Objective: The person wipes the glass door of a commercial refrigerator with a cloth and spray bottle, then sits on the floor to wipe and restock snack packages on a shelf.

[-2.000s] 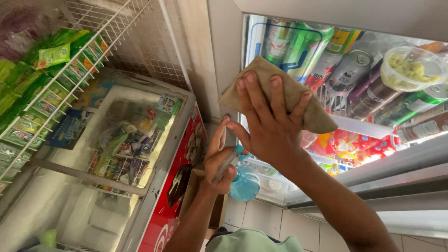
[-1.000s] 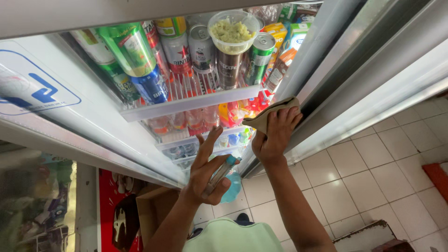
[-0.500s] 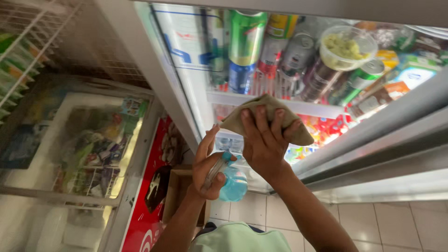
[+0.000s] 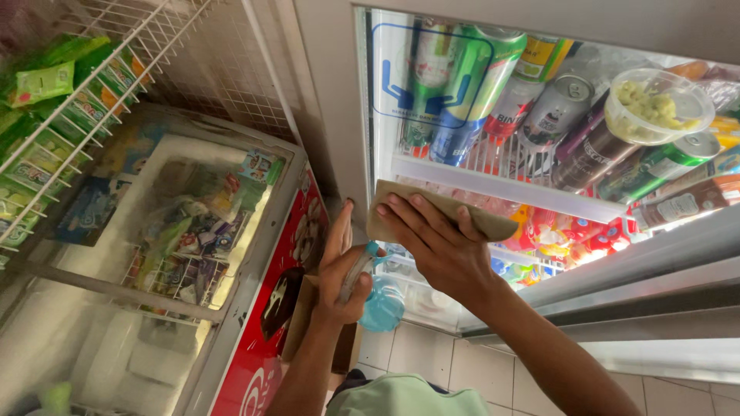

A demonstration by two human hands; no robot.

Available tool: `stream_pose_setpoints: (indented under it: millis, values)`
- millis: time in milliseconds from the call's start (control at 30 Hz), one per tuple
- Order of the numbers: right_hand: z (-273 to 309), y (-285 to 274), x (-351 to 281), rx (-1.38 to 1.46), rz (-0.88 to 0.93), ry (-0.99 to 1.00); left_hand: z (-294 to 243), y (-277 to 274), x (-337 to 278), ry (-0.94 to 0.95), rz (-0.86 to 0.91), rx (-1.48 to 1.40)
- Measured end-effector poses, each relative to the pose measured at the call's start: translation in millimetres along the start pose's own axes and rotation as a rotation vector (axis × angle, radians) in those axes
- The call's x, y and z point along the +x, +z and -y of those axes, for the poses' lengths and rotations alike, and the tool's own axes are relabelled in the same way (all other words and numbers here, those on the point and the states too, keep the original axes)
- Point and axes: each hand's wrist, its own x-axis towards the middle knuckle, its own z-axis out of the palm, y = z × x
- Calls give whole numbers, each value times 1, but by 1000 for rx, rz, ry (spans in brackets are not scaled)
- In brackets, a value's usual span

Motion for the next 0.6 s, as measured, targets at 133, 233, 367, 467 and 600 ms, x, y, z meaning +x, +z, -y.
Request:
stream_pose_setpoints:
  millis: [133,233,367,467,600]
  values:
    - [6,8,11,-3,-100,119,4,-1,1,14,22,-6]
    - [15,16,30,-16,-129,168,7,-4,2,3,25,-28]
    - [22,21,37,5,-112,119,7,-7,1,-4,21,-43]
    - [19,18,15,-6,-19,14,7,-7,0,24,16,-43]
    - [7,15,-17,-25,66,-42,6,-11,2,-18,34,73]
